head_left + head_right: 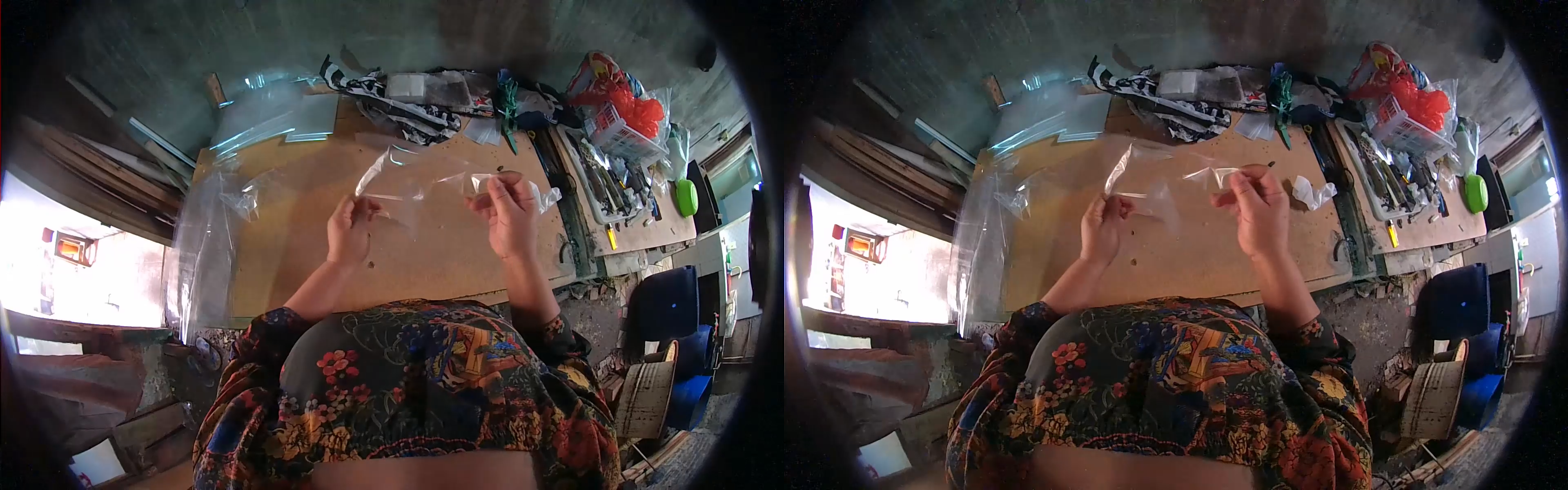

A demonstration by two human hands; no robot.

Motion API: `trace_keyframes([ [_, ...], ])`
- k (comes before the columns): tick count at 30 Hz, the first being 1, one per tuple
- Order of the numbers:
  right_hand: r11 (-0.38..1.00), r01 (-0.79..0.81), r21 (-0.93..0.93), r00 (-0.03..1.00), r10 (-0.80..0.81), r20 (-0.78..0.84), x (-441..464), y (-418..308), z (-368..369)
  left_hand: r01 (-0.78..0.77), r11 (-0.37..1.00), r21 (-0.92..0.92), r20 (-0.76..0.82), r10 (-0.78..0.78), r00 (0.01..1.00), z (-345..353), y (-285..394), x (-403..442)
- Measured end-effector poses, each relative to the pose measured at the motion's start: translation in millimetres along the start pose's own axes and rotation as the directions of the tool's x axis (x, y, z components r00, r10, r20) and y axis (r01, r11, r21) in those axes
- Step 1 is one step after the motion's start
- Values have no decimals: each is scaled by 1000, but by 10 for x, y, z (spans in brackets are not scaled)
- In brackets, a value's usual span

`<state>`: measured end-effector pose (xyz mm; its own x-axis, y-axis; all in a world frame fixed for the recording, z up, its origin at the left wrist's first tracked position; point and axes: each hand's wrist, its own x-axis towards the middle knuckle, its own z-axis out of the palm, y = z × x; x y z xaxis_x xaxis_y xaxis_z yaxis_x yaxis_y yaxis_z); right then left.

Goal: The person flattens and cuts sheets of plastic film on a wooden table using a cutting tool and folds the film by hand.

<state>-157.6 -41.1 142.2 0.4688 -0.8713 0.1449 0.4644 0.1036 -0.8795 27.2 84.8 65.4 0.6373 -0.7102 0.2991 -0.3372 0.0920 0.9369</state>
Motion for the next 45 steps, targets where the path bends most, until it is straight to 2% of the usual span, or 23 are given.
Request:
trace_keyframes([
  [2, 997, 1, -76, 1000, -4, -31, 41, 105, -128, 332, 757, -563, -3, -403, 915, -53, 101, 84],
  [4, 995, 12, -104, 984, -31, -175, 49, 179, -151, 428, 819, -383, -79, -491, 868, -132, 287, 181],
  [6, 990, -31, -137, 977, 1, -214, 100, 251, -248, 259, 958, 120, 242, -281, 929, -355, 274, 289],
  [7, 983, -70, -168, 967, 26, -254, 120, 291, -308, 265, 957, 120, 243, -287, 927, -406, 316, 333],
  [9, 977, -125, -172, 946, 65, -318, 120, 400, -406, -120, 898, 423, 732, -261, 629, -500, 394, 434],
  [12, 960, -198, -199, 895, 94, -436, 166, 584, -623, -100, 828, 552, 769, -459, 446, -707, -43, 650],
  [15, 935, -243, -259, 870, 92, -485, 143, 917, -920, -85, 823, 562, 622, -352, 699, -812, -411, 727],
  [16, 918, -264, -296, 879, 103, -466, 115, 1041, -1001, -86, 823, 561, 626, -355, 694, -772, -433, 736],
  [18, 907, -284, -311, 863, 100, -495, 71, 1240, -1103, 473, 745, 472, 464, -665, 585, -692, -492, 741],
  [19, 897, -300, -325, 849, 95, -520, 57, 1309, -1142, 474, 742, 473, 464, -668, 582, -678, -553, 747],
  [21, 844, -332, -420, 845, 69, -530, 24, 1375, -1246, 63, 786, 614, 464, -425, 777, -649, -686, 759],
  [23, 779, -363, -511, 843, 41, -537, 10, 1439, -1412, -91, 774, 626, 538, -345, 769, -735, -797, 788],
  [25, 411, -348, -843, 917, -38, -397, 46, 1505, -1561, -242, 745, 622, 608, -264, 749, -732, -699, 787],
  [27, 319, -273, -908, 941, -105, -320, 43, 1493, -1517, -480, 389, 786, 549, -84, 831, -640, -469, 727],
  [30, 217, -292, -932, 949, -60, -311, 31, 1302, -1288, -633, 190, 751, 598, 212, 773, -442, -538, 637],
  [31, 212, -380, -900, 924, 46, -379, 15, 1218, -1174, -638, 198, 744, 603, 214, 769, -321, -482, 553],
  [32, 205, -387, -899, 921, 44, -386, -16, 1166, -1088, -521, 286, 804, 568, -109, 816, -166, -419, 420],
  [33, 7, -200, -980, 974, -106, -200, -43, 1127, -1004, -381, 322, 867, 492, -424, 761, -31, -359, 283],
  [34, -216, -22, -976, 978, -207, 24, -56, 1105, -954, -362, 389, 847, 504, -375, 778, 59, -335, 115],
  [35, -217, -23, -976, 978, -207, 23, -38, 1092, -937, -344, 453, 823, 511, -326, 795, 118, -328, -45],
  [37, -390, 369, -844, 926, 78, 369, 24, 1077, -924, -328, 421, 846, 467, -286, 837, 200, -434, -318],
  [41, -135, 456, -880, 877, 235, 418, 209, 1290, -1011, -398, 411, 820, 522, -253, 814, 71, -648, -397],
  [45, 9, 179, -984, 927, 333, 172, 401, 1473, -1091, -565, 407, 718, 673, -199, 712, -228, -688, -158],
])
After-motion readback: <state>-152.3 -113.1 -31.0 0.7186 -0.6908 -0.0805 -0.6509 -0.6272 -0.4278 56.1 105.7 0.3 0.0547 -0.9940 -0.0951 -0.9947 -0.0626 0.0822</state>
